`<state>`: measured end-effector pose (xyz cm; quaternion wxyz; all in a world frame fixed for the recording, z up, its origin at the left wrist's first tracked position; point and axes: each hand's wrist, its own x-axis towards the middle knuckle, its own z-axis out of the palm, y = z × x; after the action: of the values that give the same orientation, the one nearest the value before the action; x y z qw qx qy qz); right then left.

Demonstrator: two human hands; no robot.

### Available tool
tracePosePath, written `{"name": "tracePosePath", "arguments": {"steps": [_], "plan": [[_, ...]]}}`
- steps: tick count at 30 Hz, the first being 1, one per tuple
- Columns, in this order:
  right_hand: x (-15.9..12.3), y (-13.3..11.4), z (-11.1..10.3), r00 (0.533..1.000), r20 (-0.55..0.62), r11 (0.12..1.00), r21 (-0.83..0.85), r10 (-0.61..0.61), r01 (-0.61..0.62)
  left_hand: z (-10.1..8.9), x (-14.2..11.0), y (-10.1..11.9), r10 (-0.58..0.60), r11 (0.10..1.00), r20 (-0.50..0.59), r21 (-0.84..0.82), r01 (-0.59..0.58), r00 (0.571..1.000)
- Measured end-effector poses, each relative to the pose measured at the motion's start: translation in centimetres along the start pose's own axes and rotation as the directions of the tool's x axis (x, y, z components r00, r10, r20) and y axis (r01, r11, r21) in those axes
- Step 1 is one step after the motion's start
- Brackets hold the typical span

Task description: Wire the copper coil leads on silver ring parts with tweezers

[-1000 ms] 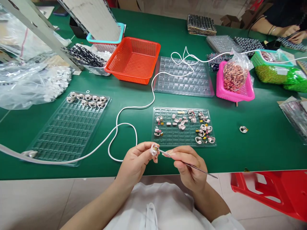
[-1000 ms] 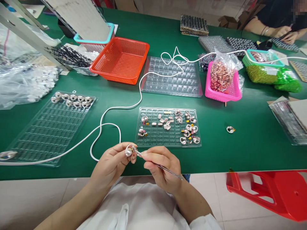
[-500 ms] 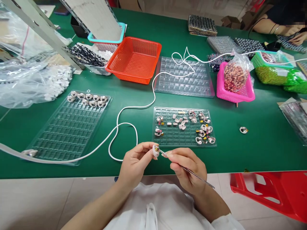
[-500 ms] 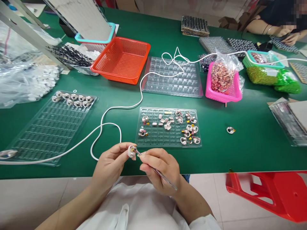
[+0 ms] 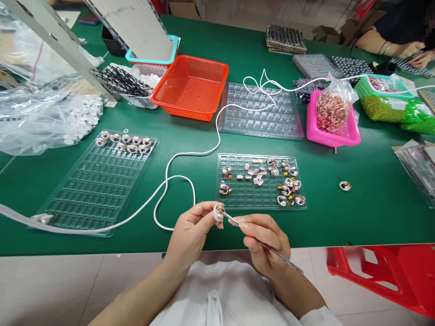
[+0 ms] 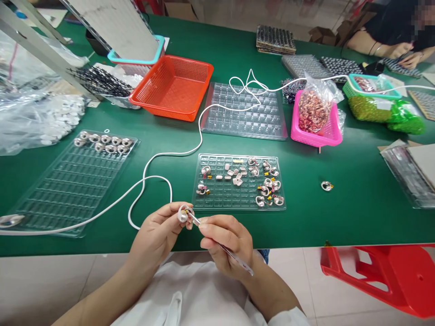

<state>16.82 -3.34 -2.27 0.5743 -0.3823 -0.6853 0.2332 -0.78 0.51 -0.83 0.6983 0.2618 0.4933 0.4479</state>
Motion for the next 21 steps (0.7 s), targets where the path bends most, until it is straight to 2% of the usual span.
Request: {"name": "tracePosePath", "arguments": {"steps": [21], "plan": [[0.29,-0.05,-0.13,1.0,0.005,0.999,-0.026,-0.019,0.019,0.0,-0.04,0.0,0.01,1.0,-0.021,0.027,-0.009,1.0]]}}
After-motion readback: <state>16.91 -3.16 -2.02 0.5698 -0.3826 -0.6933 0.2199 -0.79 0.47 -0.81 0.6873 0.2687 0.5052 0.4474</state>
